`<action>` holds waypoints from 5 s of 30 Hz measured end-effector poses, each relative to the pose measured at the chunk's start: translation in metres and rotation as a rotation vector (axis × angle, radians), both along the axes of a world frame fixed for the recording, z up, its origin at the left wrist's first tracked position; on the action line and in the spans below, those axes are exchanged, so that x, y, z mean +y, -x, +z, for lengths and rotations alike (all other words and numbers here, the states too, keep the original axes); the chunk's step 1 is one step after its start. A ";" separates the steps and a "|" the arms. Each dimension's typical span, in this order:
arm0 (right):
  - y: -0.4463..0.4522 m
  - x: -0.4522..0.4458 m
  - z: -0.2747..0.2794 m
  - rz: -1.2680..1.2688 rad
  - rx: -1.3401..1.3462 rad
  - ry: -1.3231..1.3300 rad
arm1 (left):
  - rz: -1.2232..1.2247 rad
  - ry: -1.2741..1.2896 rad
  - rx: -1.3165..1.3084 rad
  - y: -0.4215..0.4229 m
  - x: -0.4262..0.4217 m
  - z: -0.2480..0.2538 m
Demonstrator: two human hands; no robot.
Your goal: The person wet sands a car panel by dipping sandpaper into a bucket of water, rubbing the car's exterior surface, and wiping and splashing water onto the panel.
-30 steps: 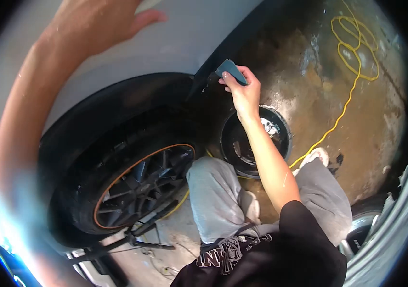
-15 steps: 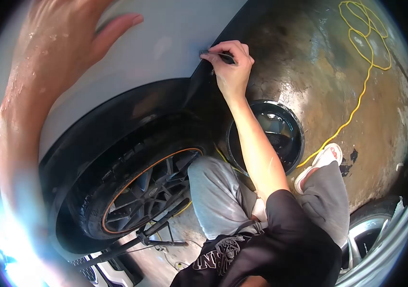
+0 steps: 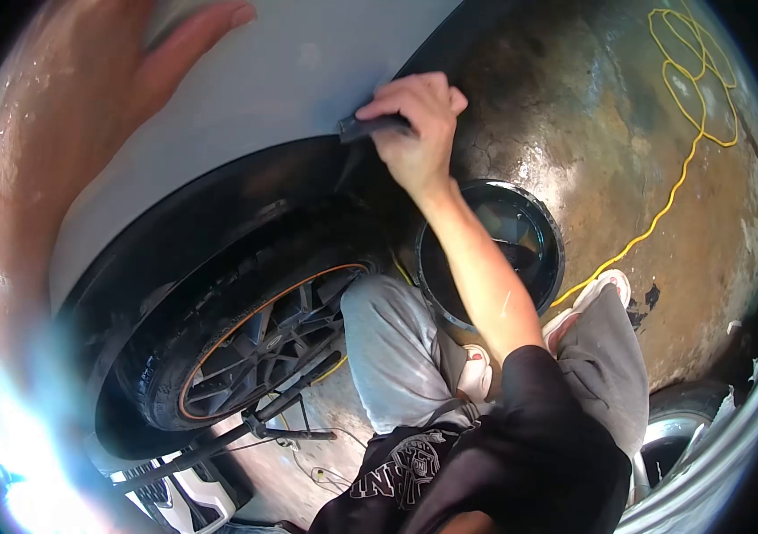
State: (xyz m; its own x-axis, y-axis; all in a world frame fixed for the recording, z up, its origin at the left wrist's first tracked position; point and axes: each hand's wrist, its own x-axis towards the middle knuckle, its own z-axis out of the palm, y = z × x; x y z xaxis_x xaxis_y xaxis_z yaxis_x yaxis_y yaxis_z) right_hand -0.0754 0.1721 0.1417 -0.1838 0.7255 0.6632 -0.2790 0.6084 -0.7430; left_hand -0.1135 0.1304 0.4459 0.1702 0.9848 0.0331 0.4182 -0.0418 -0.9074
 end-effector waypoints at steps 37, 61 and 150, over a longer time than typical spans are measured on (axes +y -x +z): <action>0.002 -0.006 0.023 0.007 0.035 -0.145 | -0.209 0.000 -0.034 0.023 -0.010 0.015; 0.006 -0.003 0.020 0.014 0.104 -0.116 | 0.311 -0.138 0.100 -0.034 0.003 -0.014; 0.002 -0.017 0.077 0.125 0.212 -0.181 | -0.052 0.047 -0.250 0.015 -0.012 -0.006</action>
